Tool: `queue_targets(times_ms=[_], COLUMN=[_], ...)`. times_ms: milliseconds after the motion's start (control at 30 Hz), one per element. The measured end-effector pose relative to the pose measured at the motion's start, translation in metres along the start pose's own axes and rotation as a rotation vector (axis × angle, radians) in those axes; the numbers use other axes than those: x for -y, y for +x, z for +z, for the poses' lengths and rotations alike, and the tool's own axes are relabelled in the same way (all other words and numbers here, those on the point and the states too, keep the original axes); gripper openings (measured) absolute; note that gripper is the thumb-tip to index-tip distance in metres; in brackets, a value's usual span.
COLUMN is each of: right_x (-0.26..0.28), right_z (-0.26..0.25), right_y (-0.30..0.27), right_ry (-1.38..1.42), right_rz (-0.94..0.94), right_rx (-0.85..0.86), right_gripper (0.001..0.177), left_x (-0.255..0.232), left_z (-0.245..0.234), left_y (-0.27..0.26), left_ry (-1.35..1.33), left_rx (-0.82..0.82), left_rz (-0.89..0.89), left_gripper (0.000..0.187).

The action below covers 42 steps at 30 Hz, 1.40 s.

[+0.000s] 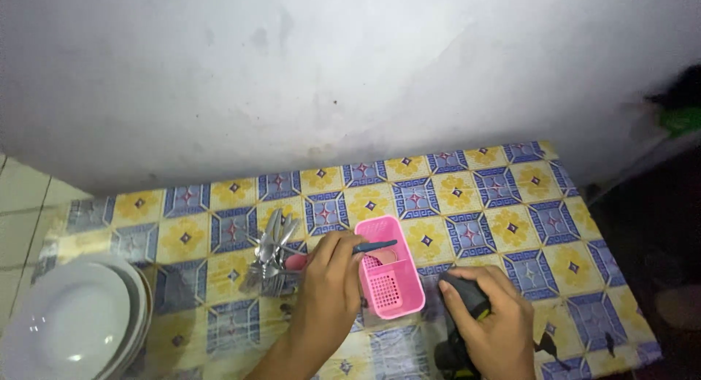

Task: The person scrubs several metal spoons and a green-handled knife with a black scouring pad on a patterned tablecloth. After scrubbing each item, they place it into a pink plastic basket. The person handles the items one at a time and continues the process throughout the clip.

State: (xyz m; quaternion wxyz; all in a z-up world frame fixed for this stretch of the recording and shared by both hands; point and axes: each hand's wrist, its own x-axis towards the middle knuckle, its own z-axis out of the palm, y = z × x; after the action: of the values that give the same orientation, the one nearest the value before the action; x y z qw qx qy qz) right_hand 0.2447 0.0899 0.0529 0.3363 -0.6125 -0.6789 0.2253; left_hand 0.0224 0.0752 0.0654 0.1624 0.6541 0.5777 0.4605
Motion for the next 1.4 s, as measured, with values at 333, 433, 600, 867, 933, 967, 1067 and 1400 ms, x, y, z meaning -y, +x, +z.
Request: queue_targets(times_ms=[333,433,600,867,933,967,1067,1400], right_x=[-0.006,-0.008,-0.01,-0.008,-0.008,-0.009,-0.011,-0.02], right_z=[0.007,0.009,0.013,0.022,0.023,0.024,0.029,0.036], right_y=[0.042,0.05,0.058,0.068,0.069,0.07,0.07,0.069], right_ry=[0.016,0.023,0.027,0.018,0.016,0.016,0.034,0.033], right_rz=[-0.165,-0.151,-0.164,-0.197,-0.204,-0.213,-0.203,-0.149], right_rx=[0.088,0.127,0.159,0.226,0.24,0.262,0.301,0.358], right_gripper=[0.021,0.021,0.019,0.05,0.062,0.063,0.061,0.054], left_x=[0.002,0.007,0.014,0.029,0.031,0.031,0.034,0.045], left_z=[0.023,0.027,0.034,0.052,0.055,0.056,0.056,0.057], left_y=[0.012,0.012,0.012,0.004,0.002,0.002,0.003,0.004], left_ry=[0.125,0.113,0.146,0.306,0.333,0.325,0.291,0.239], left_rx=[0.026,0.035,0.042,0.128,0.129,0.133,0.118,0.105], left_rz=[-0.047,-0.056,-0.088,-0.119,-0.123,-0.132,-0.126,-0.081], left_gripper=[0.026,0.027,0.023,0.029,0.03,0.027,0.024,0.011])
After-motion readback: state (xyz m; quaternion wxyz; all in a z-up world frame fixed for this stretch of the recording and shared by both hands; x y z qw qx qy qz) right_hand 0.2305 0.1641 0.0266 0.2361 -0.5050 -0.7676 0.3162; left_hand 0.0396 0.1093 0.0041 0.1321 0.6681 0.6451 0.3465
